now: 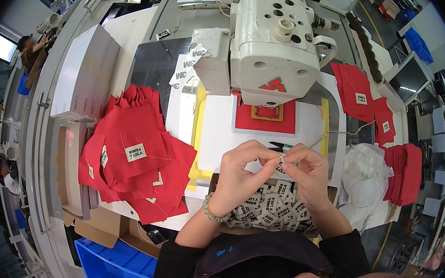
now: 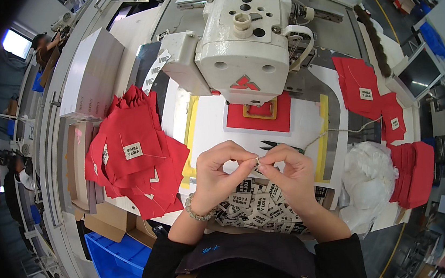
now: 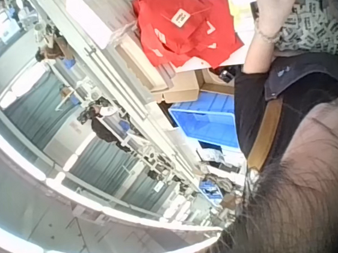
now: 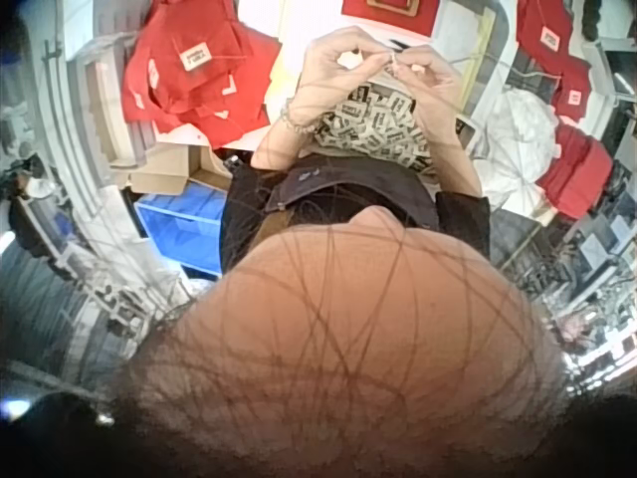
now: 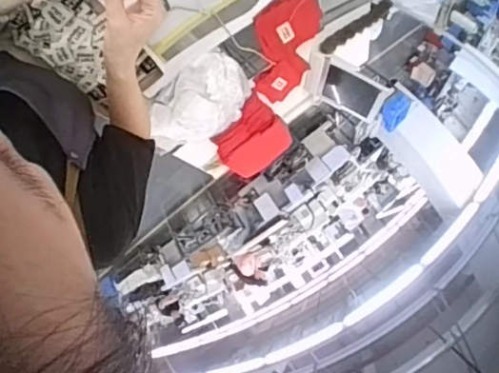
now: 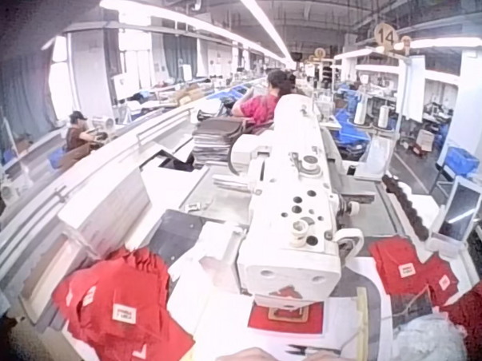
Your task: The person uses a sewing machine to attach white rectangular labels to red fabric pieces. They pick up a label, place it on the fabric, and guide the material under the machine's needle to stitch it in place. After sewing, they trim the excess thread and inspect the finished label before repeating the process with the next piece.
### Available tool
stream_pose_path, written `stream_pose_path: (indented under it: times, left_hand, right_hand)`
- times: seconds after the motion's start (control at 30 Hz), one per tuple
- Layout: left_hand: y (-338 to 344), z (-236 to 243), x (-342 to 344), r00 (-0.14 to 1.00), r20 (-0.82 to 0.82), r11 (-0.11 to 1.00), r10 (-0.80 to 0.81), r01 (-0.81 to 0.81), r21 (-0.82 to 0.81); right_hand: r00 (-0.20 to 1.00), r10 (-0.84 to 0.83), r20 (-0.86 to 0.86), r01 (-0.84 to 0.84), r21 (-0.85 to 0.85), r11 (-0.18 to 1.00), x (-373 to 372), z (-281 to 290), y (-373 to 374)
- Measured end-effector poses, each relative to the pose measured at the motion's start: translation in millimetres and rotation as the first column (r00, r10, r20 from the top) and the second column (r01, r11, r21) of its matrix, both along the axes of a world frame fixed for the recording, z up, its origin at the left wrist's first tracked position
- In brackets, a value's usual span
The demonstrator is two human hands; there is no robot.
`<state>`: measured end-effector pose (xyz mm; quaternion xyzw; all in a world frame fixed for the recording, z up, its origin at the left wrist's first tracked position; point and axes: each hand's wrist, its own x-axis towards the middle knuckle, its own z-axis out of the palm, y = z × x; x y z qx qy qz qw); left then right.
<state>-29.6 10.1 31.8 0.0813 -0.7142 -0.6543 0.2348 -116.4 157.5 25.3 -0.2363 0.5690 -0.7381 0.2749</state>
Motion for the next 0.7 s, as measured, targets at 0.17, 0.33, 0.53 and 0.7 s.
stream_pose_path:
  times: [0.17, 0.33, 0.53, 0.7]
  left_hand:
    - [-0.4, -0.7, 0.9, 1.000, 0.000, 1.000, -0.005, 0.005, 0.016]
    - [-1.1, -1.2, 1.4, 1.000, -0.003, 0.999, -0.024, 0.025, 0.022]
    - [-1.4, 0.7, 3.9, 1.000, 0.017, 0.999, -0.026, 0.027, -0.035]
    - [-0.7, 4.4, 4.8, 1.000, 0.017, 0.996, -0.009, 0.010, -0.088]
  right_hand:
    - [0.999, -0.036, -0.031, 0.037, 0.042, 0.998, 0.5, 5.4, -3.3]
    - [0.924, -0.068, -0.376, 0.145, 0.181, 0.973, -2.6, 5.1, -0.8]
    - [0.741, -0.005, -0.672, 0.224, 0.240, 0.945, -7.4, 15.5, -0.9]
    - [0.660, 0.012, -0.751, 0.260, 0.244, 0.934, -8.7, 19.1, -1.4]
